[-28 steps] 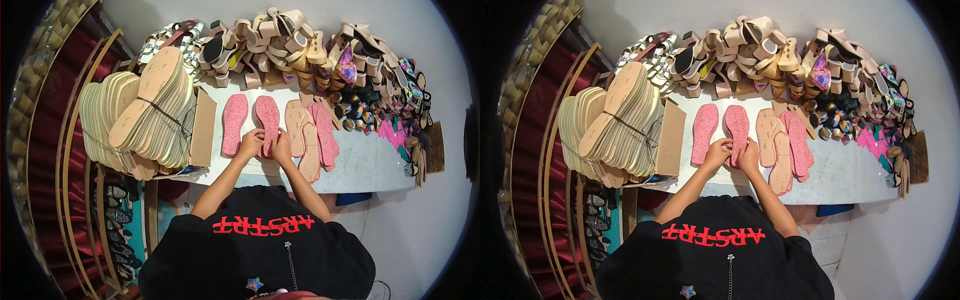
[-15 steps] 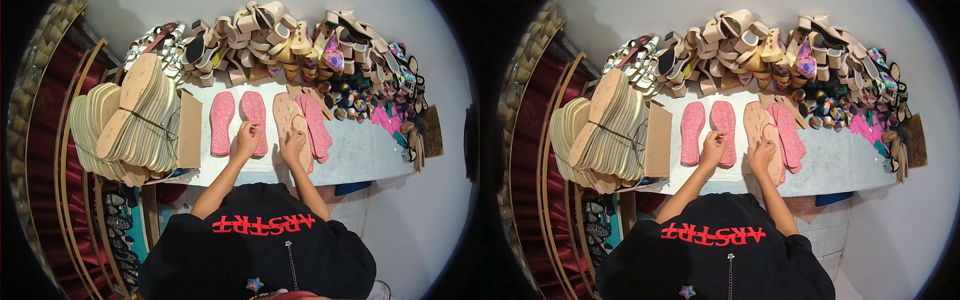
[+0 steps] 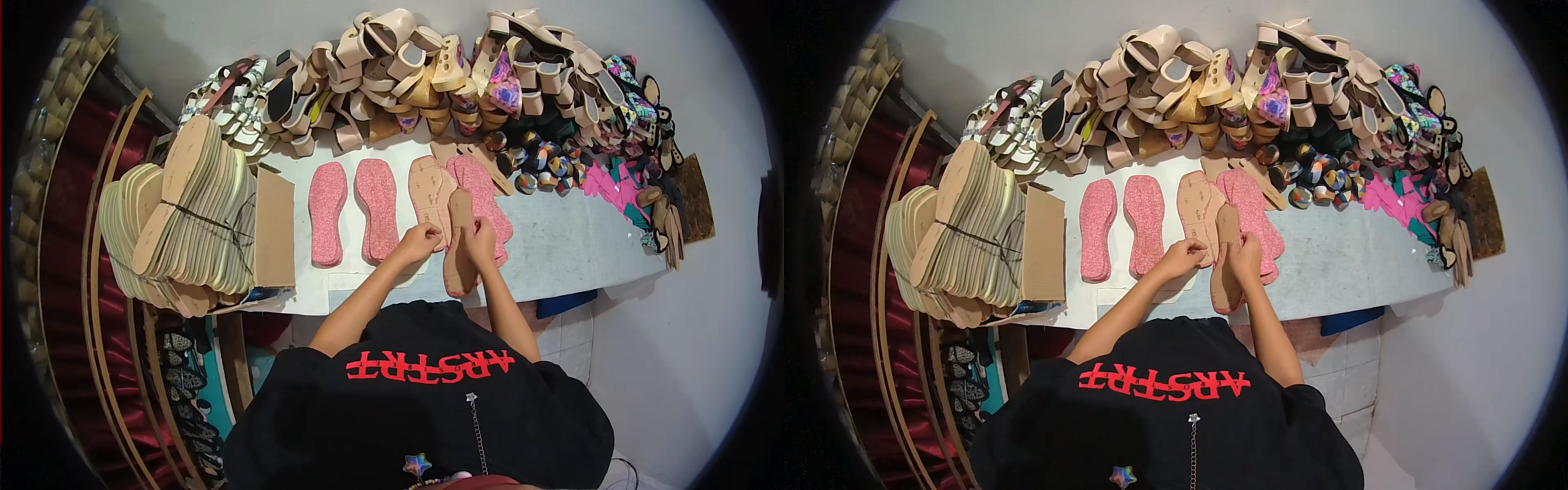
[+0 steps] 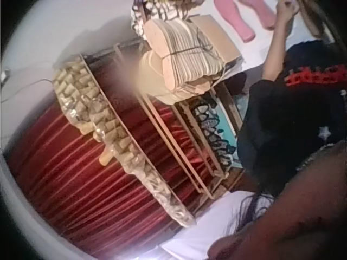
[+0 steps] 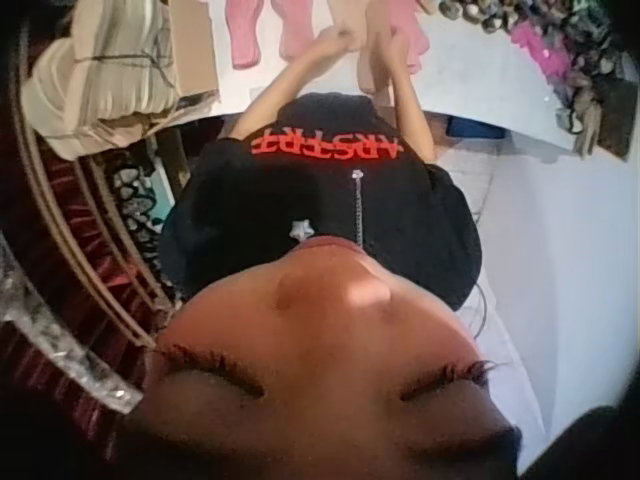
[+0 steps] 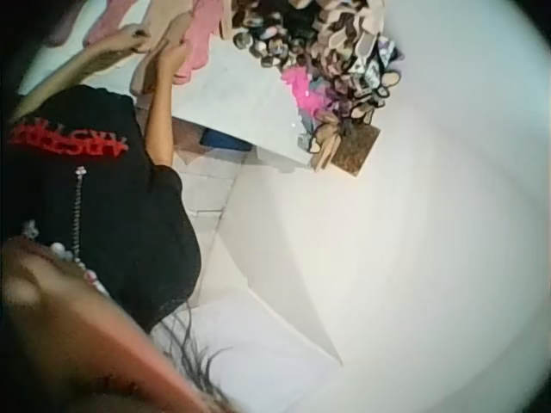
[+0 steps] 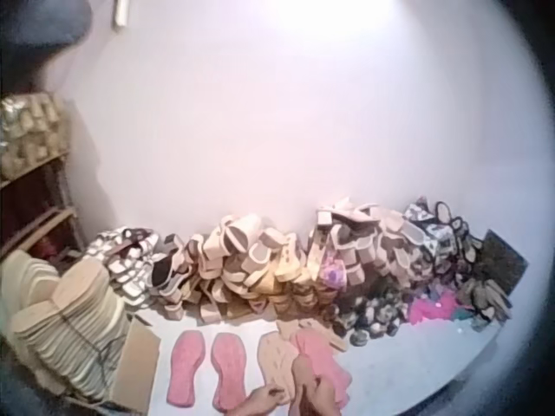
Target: Inspecting and sorting various shoe components including insoles and outsoles.
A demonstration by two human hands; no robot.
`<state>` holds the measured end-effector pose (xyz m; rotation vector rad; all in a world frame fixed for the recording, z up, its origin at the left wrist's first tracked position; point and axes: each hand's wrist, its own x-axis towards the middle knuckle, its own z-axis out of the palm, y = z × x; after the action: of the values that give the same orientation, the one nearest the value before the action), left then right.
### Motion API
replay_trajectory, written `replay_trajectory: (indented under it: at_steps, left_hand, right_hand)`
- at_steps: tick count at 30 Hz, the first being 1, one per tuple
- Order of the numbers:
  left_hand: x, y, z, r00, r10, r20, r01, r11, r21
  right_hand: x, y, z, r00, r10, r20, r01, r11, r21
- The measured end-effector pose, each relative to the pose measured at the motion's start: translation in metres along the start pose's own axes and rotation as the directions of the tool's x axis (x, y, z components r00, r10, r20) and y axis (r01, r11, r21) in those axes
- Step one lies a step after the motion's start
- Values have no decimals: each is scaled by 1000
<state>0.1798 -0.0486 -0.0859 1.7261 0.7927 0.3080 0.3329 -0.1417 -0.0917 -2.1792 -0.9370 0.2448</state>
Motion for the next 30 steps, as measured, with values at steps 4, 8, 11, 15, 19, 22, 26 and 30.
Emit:
replay_trajectory:
  at_steps: [4, 8, 11, 15, 19, 22, 26, 30]
  left_hand:
    - [-1, 24, -10, 953, -198, 227, 260, 923, -282]
    - [-4, 45, -24, 958, -215, 190, 276, 876, -396]
    - [-10, 71, -36, 971, -164, 172, 237, 735, -635]
    - [-2, 47, -58, 994, 20, -107, -100, 543, -833]
    - [-3, 30, -82, 979, -177, -105, 42, 669, -742]
    - [-4, 10, -90, 902, -207, -379, 62, 930, -362]
    - [1, -37, -96, 802, -237, -548, 69, 948, -309]
    - [7, -39, -94, 757, -212, -618, 114, 974, -196]
  right_hand:
    - [17, -17, -24, 999, -9, 38, -7, 919, 394]
    - [22, -65, -45, 996, -78, -38, 79, 644, 761]
    - [23, -77, -48, 962, -268, -59, 221, 630, 745]
    - [7, -107, -43, 793, -607, -52, 563, 698, 442]
    - [-3, -102, -26, 791, -610, 50, 561, 755, 340]
    - [-2, -82, -12, 869, -492, 54, 437, 813, 385]
    - [3, -55, -2, 924, -381, -3, 370, 895, 250]
    - [4, -31, 1, 962, -274, 1, 268, 943, 197]
